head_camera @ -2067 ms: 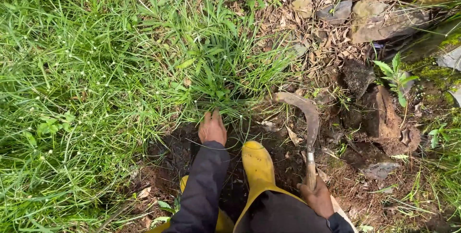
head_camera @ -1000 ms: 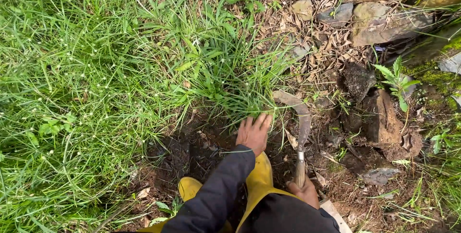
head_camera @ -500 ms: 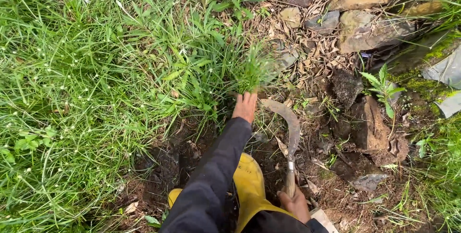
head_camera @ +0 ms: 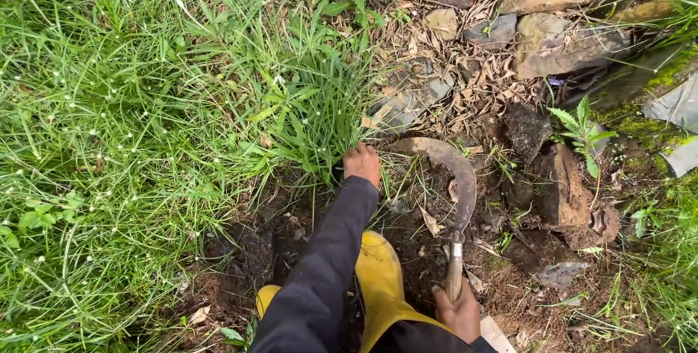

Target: The person uses a sickle to cut grass and weeds at the base of a small sapling in a grassy outdoor area. They repeatedly swing the tool to clear vegetation around the plant's base and then pull away the cut grass by hand.

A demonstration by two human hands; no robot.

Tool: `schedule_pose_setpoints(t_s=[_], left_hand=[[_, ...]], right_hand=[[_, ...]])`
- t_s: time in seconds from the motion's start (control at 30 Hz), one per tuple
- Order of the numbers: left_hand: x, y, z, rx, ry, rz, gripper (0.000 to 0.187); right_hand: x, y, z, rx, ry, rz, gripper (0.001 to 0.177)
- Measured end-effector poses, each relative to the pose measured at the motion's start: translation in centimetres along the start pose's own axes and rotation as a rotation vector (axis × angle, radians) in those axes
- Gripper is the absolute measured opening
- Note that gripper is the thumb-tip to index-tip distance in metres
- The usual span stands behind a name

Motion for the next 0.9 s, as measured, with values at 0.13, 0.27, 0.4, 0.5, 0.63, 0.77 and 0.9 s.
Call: schedule_pose_setpoints(t_s=[0.13, 0.27, 0.4, 0.5, 0.63, 0.77, 0.9], left_hand=[[0.0, 0.9, 1.0, 0.093, -0.047, 0.257, 0.045], [0.9, 0.0, 1.4, 0.173, -0.093, 0.423, 0.055], [1.6, -1.0, 2.4, 0.106, -0.109, 0.441, 0.052], [1.4, -2.2, 3.2, 0.234, -0.074, 0.481, 0.068], [1.8, -2.4, 3.4, 0.204, -0.093, 0.525, 0.057], [1.7, -1.7, 3.4, 0.210, -0.109, 0.567, 0.053], [1.8, -0.7, 2.8, 0.216, -0.105, 0.533, 0.063]], right_hand=[[0.8, 0.9, -0.1, 0.017, -0.007, -0.124, 0.029], [-0.7, 2.8, -1.6, 0.237, 0.041, -0.295, 0.018], [1.5, 3.0, 0.6, 0.131, 0.034, -0.424, 0.017], [1.5, 3.0, -1.3, 0.161, 0.047, -0.490, 0.012], [0.3, 3.7, -2.7, 0.274, 0.010, -0.333, 0.018], [0.6, 5.1, -2.1, 0.281, 0.041, -0.442, 0.019], [0.4, 3.8, -3.0, 0.348, 0.031, -0.274, 0.016]])
Point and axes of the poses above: each hand's wrist, its own z-axis away from the middle knuckle, its own y-axis out of the palm, x = y × z, the point moved 5 cm from there along -z, towards the middle knuckle, and after that the axes turned 12 degrees about y, right-handed, at the moved point
